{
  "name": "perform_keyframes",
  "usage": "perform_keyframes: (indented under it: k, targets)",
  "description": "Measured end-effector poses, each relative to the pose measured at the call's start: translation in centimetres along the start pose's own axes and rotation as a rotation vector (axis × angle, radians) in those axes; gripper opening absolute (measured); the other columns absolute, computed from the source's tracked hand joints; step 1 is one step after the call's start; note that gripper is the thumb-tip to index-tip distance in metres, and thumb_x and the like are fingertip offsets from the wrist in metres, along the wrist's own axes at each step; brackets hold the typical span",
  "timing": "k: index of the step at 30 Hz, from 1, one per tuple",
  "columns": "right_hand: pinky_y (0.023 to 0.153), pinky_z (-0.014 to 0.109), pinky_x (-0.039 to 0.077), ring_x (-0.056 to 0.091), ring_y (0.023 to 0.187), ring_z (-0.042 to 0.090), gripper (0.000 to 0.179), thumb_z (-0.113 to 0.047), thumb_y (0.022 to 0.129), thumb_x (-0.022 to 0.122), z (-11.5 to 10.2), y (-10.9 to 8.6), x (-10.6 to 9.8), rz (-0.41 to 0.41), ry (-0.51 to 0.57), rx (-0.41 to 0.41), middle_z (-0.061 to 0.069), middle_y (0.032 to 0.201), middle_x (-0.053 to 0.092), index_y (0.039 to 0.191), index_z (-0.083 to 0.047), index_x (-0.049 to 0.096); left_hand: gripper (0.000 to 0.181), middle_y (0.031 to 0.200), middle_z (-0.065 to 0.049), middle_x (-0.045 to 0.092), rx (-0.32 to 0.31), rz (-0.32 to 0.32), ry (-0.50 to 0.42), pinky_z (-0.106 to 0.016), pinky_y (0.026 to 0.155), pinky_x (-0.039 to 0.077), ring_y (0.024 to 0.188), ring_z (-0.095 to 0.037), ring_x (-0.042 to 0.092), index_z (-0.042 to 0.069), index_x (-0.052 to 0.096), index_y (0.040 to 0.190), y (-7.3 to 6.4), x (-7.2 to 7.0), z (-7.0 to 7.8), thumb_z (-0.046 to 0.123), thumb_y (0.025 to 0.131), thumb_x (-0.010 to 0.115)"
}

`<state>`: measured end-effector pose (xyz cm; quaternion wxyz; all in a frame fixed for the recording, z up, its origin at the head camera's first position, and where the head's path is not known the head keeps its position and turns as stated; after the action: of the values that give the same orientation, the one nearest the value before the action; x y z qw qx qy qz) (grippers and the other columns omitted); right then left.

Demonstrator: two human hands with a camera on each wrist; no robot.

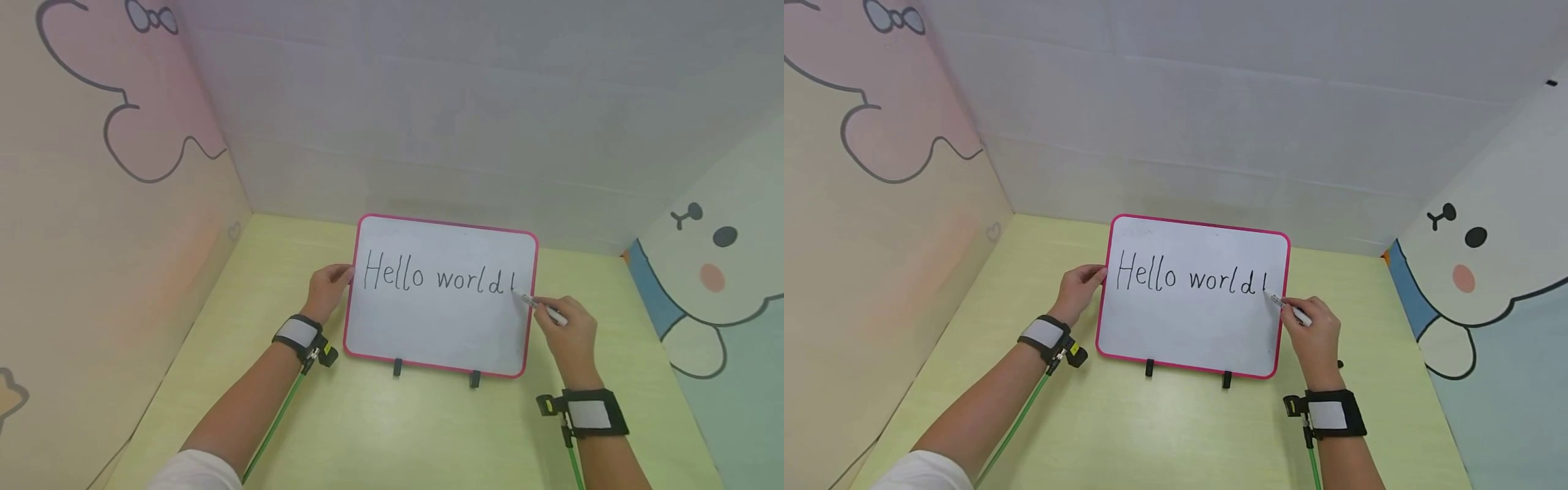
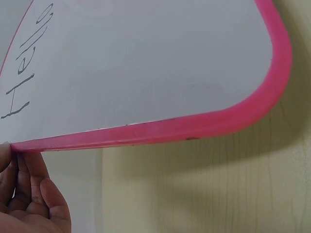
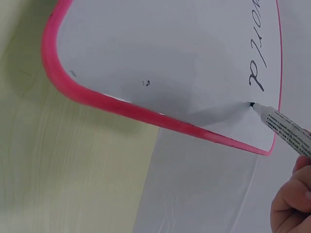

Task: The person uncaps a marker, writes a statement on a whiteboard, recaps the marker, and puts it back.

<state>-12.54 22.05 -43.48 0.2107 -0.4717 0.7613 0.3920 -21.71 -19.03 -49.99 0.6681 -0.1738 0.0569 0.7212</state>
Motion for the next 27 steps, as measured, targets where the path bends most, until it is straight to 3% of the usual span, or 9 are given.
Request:
perform_keyframes:
  k: [12, 20, 27]
  targets:
    - [0.056, 0.011, 0.035, 0.046, 0.069, 0.009, 0.015, -0.010, 0.085, 0.063, -0.3, -0.1, -0.1, 0.012, -0.009, -0.003, 0.005, 0.075, 0.060, 0.092, -0.005, 0.074, 0.038, 0.114, -0.008, 0.064, 0.004, -0.005, -0.014, -0.040, 0.098, 0.047, 0.107, -0.023, 0.060, 0.009, 0.062, 0.121, 0.0, 0.0, 0.1, 0.036, 0.094, 0.057]
    - [0.052, 0.014, 0.033, 0.043, 0.063, 0.006, 0.014, -0.007, 0.086, 0.063, 0.0, -0.5, -0.8, 0.069, 0.086, -0.028, 0.003, 0.074, 0.060, 0.093, -0.007, 0.075, 0.038, 0.115, -0.009, 0.065, 0.011, -0.005, -0.013, -0.040, 0.097, 0.048, 0.107, -0.023, 0.060, 0.009, 0.062, 0.121, -0.1, 0.0, 0.1, 0.035, 0.094, 0.057]
    - [0.055, 0.012, 0.036, 0.045, 0.066, 0.006, 0.013, -0.007, 0.085, 0.064, 0.8, -1.1, -0.7, 0.038, 0.092, -0.001, 0.000, 0.075, 0.060, 0.093, -0.007, 0.075, 0.037, 0.113, -0.011, 0.065, 0.047, -0.007, -0.010, -0.041, 0.096, 0.048, 0.106, -0.024, 0.060, 0.007, 0.062, 0.121, -0.1, -0.2, 0.3, 0.033, 0.094, 0.057]
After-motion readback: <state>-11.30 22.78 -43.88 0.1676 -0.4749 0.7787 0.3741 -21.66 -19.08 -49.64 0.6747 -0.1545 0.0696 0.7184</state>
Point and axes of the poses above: each hand's wrist, its own y-axis towards the middle knuckle, its own x-axis out of the palm, z = x × y, the point moved 2 cm from there along y, towards the middle knuckle
